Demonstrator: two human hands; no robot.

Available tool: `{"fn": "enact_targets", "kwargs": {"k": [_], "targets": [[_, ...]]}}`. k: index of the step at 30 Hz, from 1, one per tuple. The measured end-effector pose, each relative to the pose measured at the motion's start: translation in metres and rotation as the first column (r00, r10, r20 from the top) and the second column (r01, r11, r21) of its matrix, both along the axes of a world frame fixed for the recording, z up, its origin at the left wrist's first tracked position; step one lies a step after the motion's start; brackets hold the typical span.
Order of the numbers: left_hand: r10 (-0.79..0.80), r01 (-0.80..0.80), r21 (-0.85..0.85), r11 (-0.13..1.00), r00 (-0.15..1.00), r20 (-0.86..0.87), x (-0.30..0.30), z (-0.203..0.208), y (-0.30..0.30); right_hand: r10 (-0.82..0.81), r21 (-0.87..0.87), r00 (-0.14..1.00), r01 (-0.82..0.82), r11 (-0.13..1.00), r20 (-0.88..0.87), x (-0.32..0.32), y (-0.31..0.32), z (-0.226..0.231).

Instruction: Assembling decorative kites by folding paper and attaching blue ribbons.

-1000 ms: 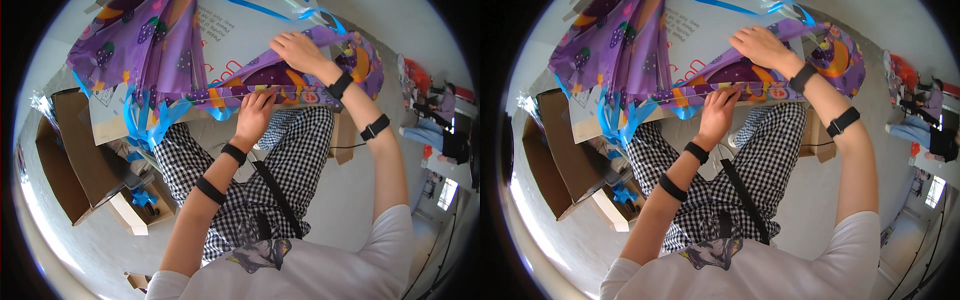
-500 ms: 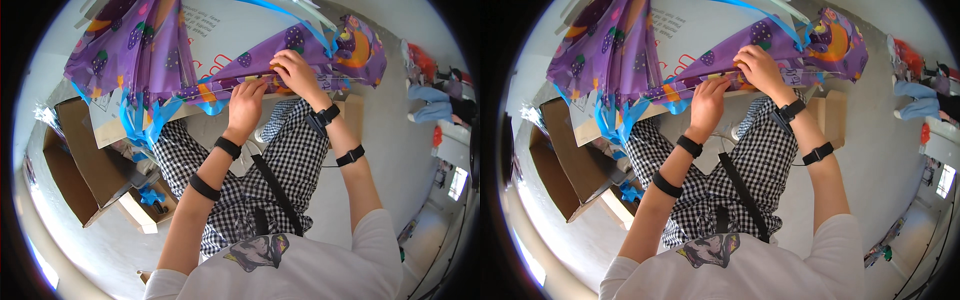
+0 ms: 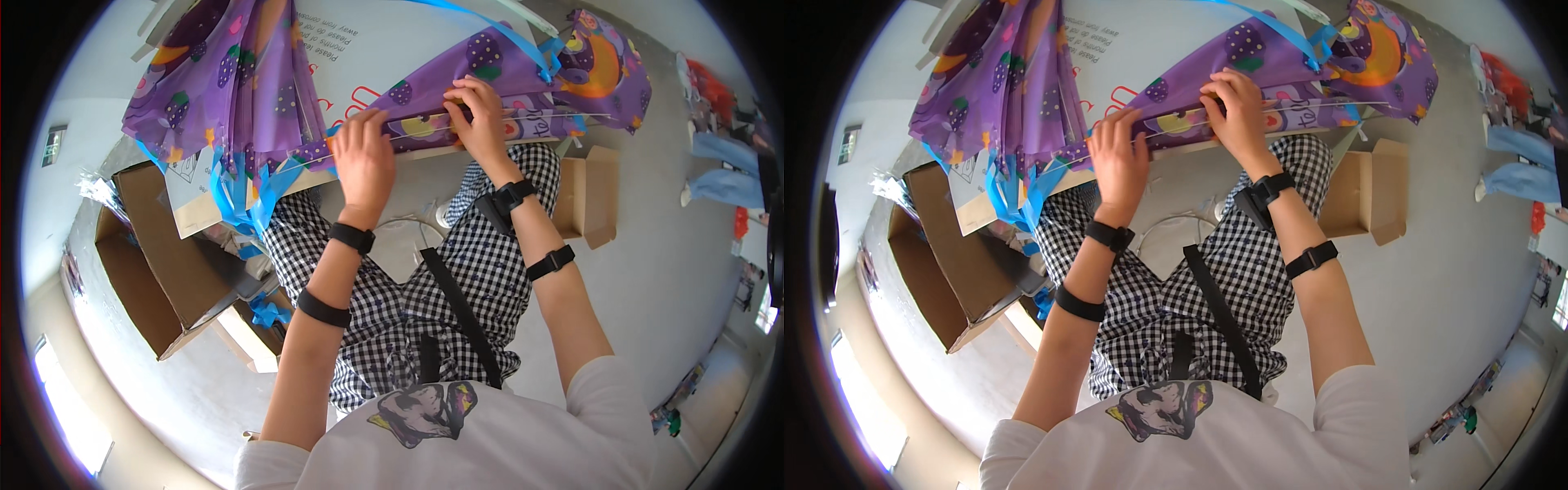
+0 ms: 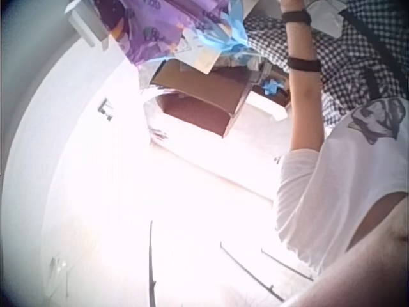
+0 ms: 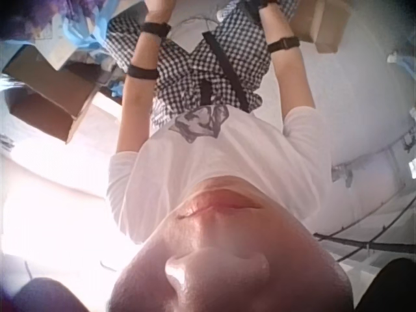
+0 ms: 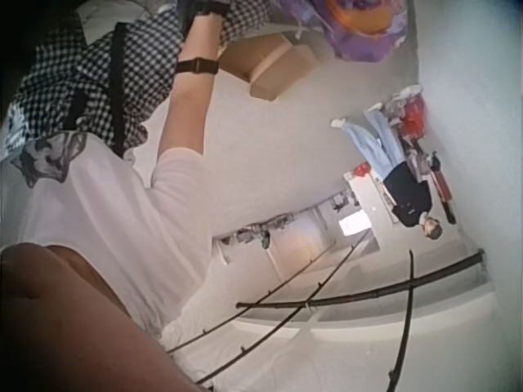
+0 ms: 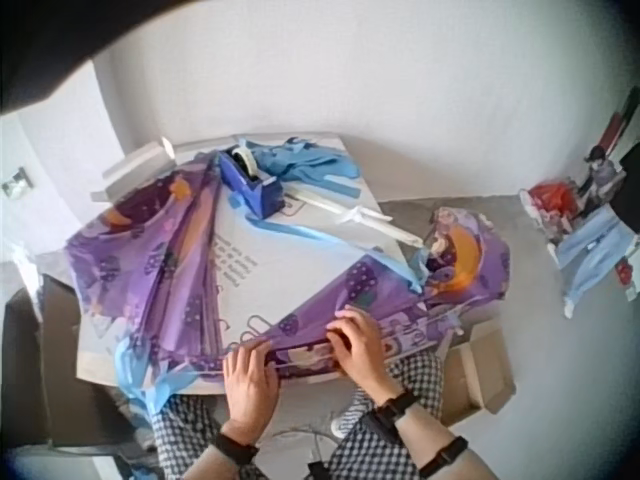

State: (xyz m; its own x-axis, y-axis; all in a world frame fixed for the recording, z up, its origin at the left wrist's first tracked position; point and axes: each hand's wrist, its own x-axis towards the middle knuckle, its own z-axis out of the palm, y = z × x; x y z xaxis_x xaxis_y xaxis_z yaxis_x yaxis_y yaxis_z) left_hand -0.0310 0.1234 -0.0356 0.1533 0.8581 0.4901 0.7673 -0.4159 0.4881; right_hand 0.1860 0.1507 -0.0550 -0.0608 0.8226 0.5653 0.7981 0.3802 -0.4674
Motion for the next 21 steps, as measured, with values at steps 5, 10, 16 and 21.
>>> {"fn": "enact_targets", "kwargs": {"k": [5,10,16,21], "targets": [[0.047,-0.049,-0.014,0.999,0.994,-0.099,-0.053,0.004,0.008,-0.011,-0.014,1.0,0.011,1.0,0.0,0.0,-0.002,-0.001],[-0.099,0.085,-0.118,0.989,0.988,-0.115,-0.072,0.007,0.017,-0.013,-0.028,1.0,0.013,1.0,0.011,0.0,-0.001,0.001],[-0.198,0.173,-0.172,0.97,0.97,-0.143,-0.082,0.012,0.028,-0.003,-0.024,1.0,0.003,1.0,0.01,0.0,0.0,0.001],[-0.17,0.148,-0.149,0.978,0.974,-0.149,-0.072,0.021,0.032,-0.004,-0.003,0.999,0.004,1.0,0.037,0.0,0.001,0.0]]}}
